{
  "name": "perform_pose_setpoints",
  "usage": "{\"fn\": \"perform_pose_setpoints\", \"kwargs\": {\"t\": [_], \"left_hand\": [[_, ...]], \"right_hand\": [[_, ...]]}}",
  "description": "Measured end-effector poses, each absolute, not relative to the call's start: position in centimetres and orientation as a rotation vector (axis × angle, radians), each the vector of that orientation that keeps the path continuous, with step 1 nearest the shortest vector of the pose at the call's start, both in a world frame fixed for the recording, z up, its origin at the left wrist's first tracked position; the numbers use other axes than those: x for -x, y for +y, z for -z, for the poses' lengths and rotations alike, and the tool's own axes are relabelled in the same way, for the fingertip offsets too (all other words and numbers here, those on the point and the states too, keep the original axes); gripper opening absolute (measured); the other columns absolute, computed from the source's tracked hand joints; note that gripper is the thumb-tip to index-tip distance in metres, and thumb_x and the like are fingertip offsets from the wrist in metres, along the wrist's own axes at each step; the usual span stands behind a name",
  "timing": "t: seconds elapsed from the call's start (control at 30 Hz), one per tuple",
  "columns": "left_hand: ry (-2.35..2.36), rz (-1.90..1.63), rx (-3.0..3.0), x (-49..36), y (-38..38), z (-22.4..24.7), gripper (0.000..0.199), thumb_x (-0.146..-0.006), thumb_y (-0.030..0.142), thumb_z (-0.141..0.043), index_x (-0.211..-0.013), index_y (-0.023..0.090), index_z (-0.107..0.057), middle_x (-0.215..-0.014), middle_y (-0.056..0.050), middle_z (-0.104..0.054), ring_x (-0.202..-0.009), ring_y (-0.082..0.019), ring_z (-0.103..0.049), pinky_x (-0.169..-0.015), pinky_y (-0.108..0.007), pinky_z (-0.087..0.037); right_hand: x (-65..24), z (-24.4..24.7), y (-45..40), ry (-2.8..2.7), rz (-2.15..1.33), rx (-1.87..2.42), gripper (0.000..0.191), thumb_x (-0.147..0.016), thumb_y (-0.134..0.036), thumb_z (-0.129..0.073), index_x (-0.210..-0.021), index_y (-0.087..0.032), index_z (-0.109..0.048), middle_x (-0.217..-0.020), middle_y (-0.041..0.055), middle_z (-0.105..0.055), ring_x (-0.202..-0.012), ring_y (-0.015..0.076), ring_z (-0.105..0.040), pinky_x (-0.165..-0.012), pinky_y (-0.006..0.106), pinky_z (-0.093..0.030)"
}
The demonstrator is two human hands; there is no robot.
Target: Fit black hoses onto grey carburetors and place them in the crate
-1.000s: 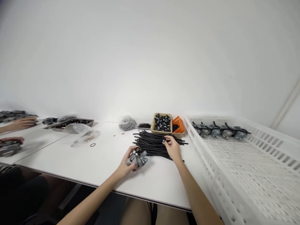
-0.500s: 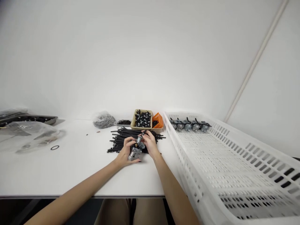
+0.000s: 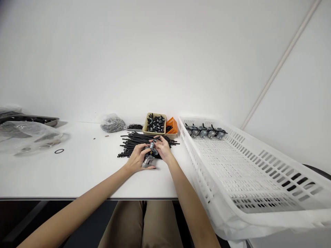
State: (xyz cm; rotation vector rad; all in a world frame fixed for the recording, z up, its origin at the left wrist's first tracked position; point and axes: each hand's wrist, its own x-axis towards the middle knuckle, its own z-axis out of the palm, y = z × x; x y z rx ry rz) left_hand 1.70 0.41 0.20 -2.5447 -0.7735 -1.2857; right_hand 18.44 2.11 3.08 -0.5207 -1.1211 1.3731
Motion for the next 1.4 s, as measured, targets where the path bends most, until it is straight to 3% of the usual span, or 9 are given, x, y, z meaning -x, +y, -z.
{"fn": "perform_pose_setpoints", "kwargs": {"t": [0.7,0.9,1.07,1.23,1.4], "left_hand": [[-0.606,1.236,2.281,-2.1,0.2,-0.4,0.070,-0.069,0.067,-0.064,-0.119,0.020,-0.048,-0.109,-0.014,-0.052,-0.102,-0.028,-0.051,-0.086,-0.043,-0.040],[-0.639,1.209,2.281,-2.1,0.2,-0.3,0.069,-0.070,0.069,-0.062,-0.117,0.020,-0.051,-0.108,-0.014,-0.053,-0.101,-0.028,-0.051,-0.086,-0.043,-0.039],[-0.606,1.171,2.284,-2.2,0.2,-0.4,0.067,-0.070,0.068,-0.062,-0.115,0.019,-0.053,-0.109,-0.015,-0.054,-0.100,-0.028,-0.051,-0.086,-0.044,-0.039],[-0.633,1.171,2.238,-2.1,0.0,-0.7,0.068,-0.071,0.070,-0.060,-0.115,0.019,-0.052,-0.109,-0.015,-0.054,-0.102,-0.029,-0.052,-0.085,-0.043,-0.038],[-0.664,1.237,2.199,-1.8,-0.2,-1.0,0.071,-0.070,0.068,-0.062,-0.120,0.019,-0.049,-0.111,-0.015,-0.054,-0.102,-0.029,-0.051,-0.086,-0.042,-0.038]], "right_hand": [[-18.9,-2.6,2.7,-1.102,-1.406,0.485,0.031,-0.067,-0.024,-0.078,-0.089,-0.023,-0.056,-0.086,0.0022,-0.073,-0.072,0.0131,-0.065,-0.066,0.023,-0.051],[-18.6,-2.9,2.4,-1.092,-1.380,0.575,0.032,-0.064,-0.025,-0.080,-0.088,-0.021,-0.059,-0.084,-0.0004,-0.067,-0.076,0.0115,-0.062,-0.070,0.022,-0.049],[-18.4,-2.8,2.4,-1.088,-1.371,0.640,0.032,-0.062,-0.028,-0.081,-0.088,-0.021,-0.064,-0.077,-0.0033,-0.061,-0.068,0.0087,-0.056,-0.065,0.021,-0.045],[-18.4,-3.2,2.0,-1.151,-1.443,0.600,0.031,-0.071,-0.040,-0.073,-0.094,-0.019,-0.070,-0.083,0.0035,-0.068,-0.082,0.0158,-0.061,-0.080,0.028,-0.046],[-18.6,-3.1,1.8,-1.198,-1.560,0.545,0.030,-0.067,-0.030,-0.075,-0.094,-0.018,-0.072,-0.087,0.0038,-0.069,-0.088,0.0169,-0.061,-0.081,0.027,-0.045]]}}
